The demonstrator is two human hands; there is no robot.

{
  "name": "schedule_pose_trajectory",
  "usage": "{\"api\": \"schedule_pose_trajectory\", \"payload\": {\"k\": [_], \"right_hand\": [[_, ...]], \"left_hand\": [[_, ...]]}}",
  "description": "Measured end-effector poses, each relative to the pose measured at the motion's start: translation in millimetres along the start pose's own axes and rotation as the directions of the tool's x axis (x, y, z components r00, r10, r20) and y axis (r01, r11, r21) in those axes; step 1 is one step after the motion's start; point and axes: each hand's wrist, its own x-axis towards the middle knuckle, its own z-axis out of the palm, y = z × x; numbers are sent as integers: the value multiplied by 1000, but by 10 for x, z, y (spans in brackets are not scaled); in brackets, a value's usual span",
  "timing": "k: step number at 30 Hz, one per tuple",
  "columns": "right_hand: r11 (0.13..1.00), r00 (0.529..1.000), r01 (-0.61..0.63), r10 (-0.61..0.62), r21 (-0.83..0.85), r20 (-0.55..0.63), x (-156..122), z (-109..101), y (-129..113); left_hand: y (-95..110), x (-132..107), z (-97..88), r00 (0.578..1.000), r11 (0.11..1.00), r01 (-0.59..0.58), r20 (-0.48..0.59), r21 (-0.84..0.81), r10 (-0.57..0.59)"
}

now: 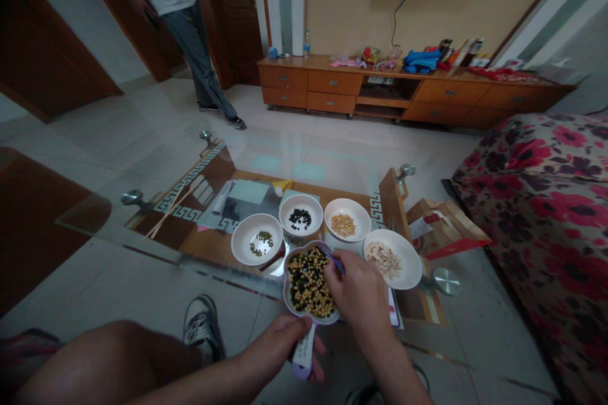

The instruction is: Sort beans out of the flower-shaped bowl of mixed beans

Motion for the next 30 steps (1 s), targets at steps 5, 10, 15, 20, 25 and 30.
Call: {"api": "schedule_pose_trajectory", "payload": {"k": [5, 10, 15, 20, 25, 30], "right_hand": [[996, 991, -30, 41, -82, 125, 0, -24, -24], [990, 984, -38, 61, -135, 169, -3, -36, -44], [981, 978, -33, 71, -190, 197, -4, -26, -44], [977, 983, -11, 49, -211, 176, 1, -30, -38], [973, 984, 16, 26, -232, 178, -1, -42, -39], [969, 982, 24, 24, -246, 190, -1, -42, -41]], "left_hand": [[-20, 16, -4, 1000, 1000, -9, -5, -15, 9], [-28, 8, -7, 1000, 1000, -17, -2, -6, 17], [-49, 19, -17, 1000, 1000, -15, 5, -3, 15], [-10, 0, -2, 1000, 1000, -6, -3, 2, 6], [2, -8, 3, 1000, 1000, -5, -10, 0, 5], [-10, 3, -1, 1000, 1000, -10, -3, -5, 10]]}}
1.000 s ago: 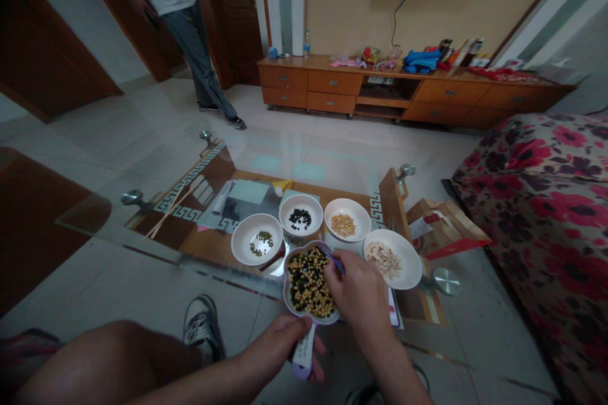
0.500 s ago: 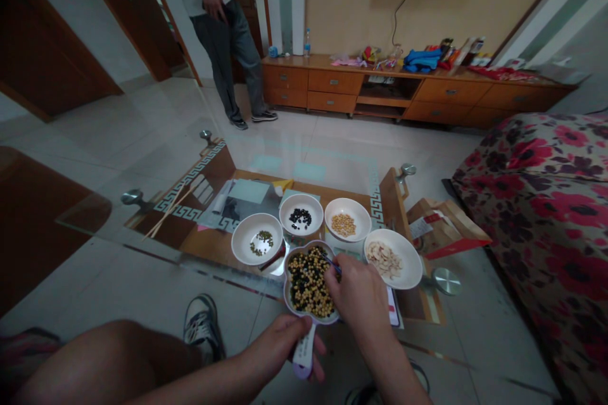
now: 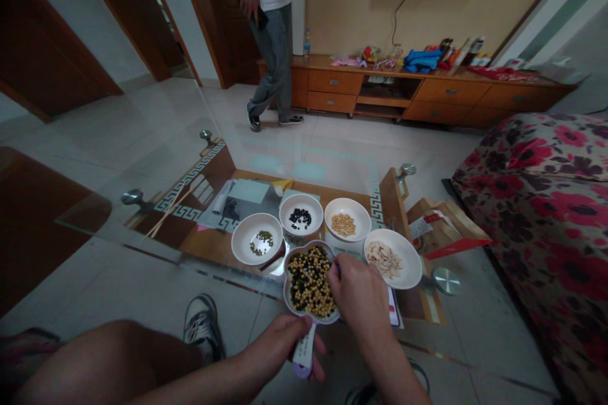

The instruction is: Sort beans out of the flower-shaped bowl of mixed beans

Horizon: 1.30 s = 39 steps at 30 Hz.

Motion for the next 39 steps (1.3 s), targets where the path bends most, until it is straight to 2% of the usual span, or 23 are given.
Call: {"api": "schedule_pose_trajectory", "payload": {"k": [15, 25, 39], "right_hand": [[999, 999, 39, -40, -21, -20, -10, -5, 5], [999, 999, 49, -49, 3, -2, -14, 0, 9], [998, 998, 56, -54, 37, -37, -13, 5, 7]], "left_hand": [[19, -2, 6, 1000, 1000, 11, 3, 25, -11], [28, -21, 4, 1000, 999, 9, -8, 43, -9], [26, -21, 2, 1000, 999, 12, 0, 29, -12]]}}
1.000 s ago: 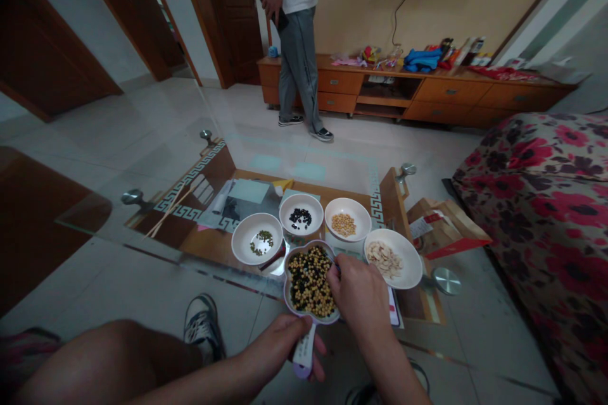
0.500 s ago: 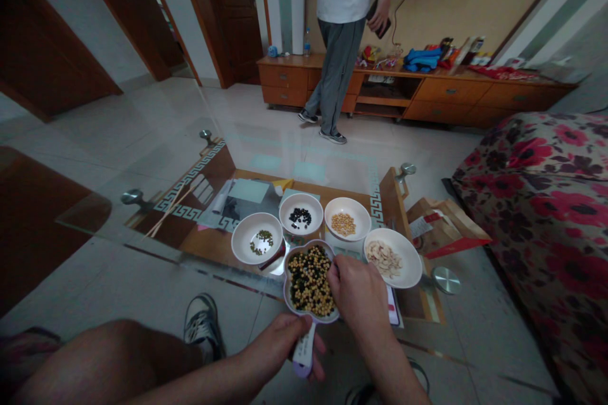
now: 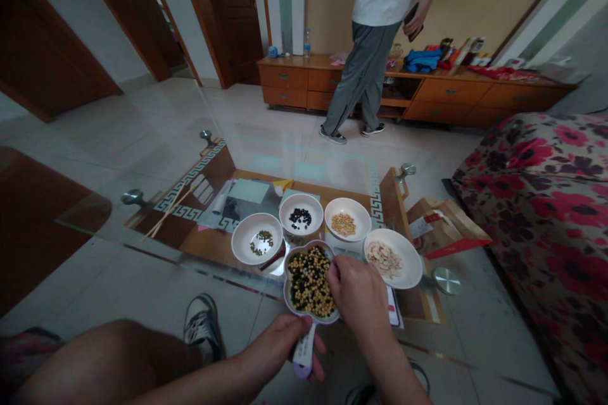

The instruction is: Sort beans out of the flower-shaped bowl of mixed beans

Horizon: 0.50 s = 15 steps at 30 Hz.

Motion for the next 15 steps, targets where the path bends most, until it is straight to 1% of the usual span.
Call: {"api": "schedule_pose_trajectory", "payload": {"k": [7, 15], "right_hand": [[1000, 1000, -2, 2, 6, -20, 0, 10, 10], [999, 999, -25, 26, -29, 30, -10, 23, 2]], "left_hand": [[-8, 4, 4, 1000, 1000, 1, -1, -14, -1], [-24, 12, -1, 1000, 1000, -9, 2, -12, 9]]}}
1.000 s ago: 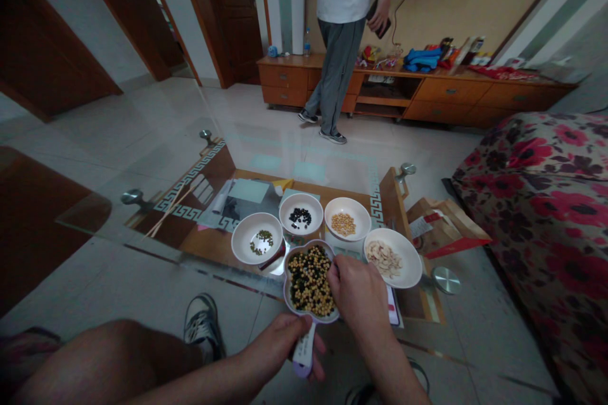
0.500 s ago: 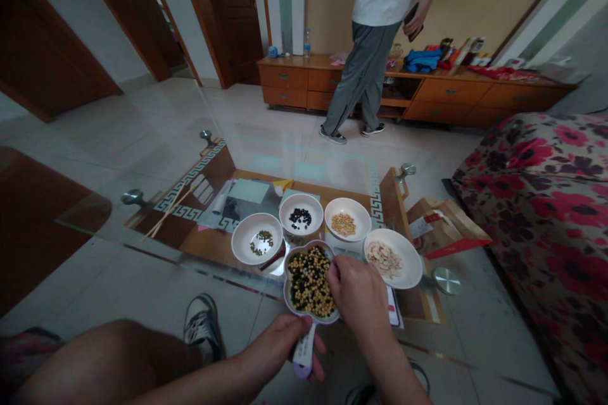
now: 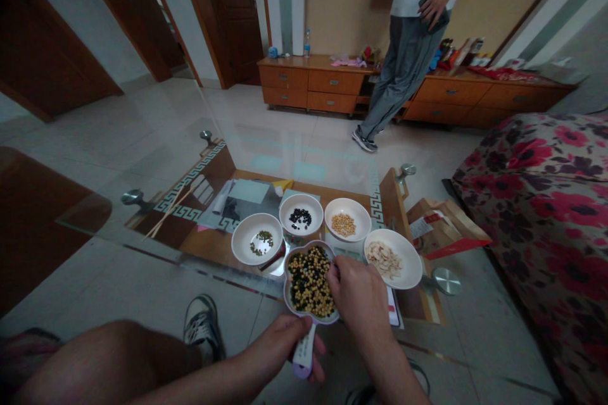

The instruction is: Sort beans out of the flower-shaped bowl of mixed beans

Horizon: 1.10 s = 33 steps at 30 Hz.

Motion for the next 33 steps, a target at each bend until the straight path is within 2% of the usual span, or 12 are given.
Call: {"api": "schedule_pose_trajectory", "payload": {"k": [8, 20, 33], "right_hand": [[1000, 1000, 18, -18, 0, -18, 2, 9, 3], [1000, 1000, 20, -20, 6, 19, -5, 16, 14], [1000, 999, 24, -25, -18, -46, -3, 33, 14]], "left_hand": [[28, -2, 10, 1000, 1000, -1, 0, -12, 1], [36, -11, 22, 1000, 1000, 4, -9, -6, -4], [80, -36, 28, 1000, 1000, 19, -14, 4, -19]]}}
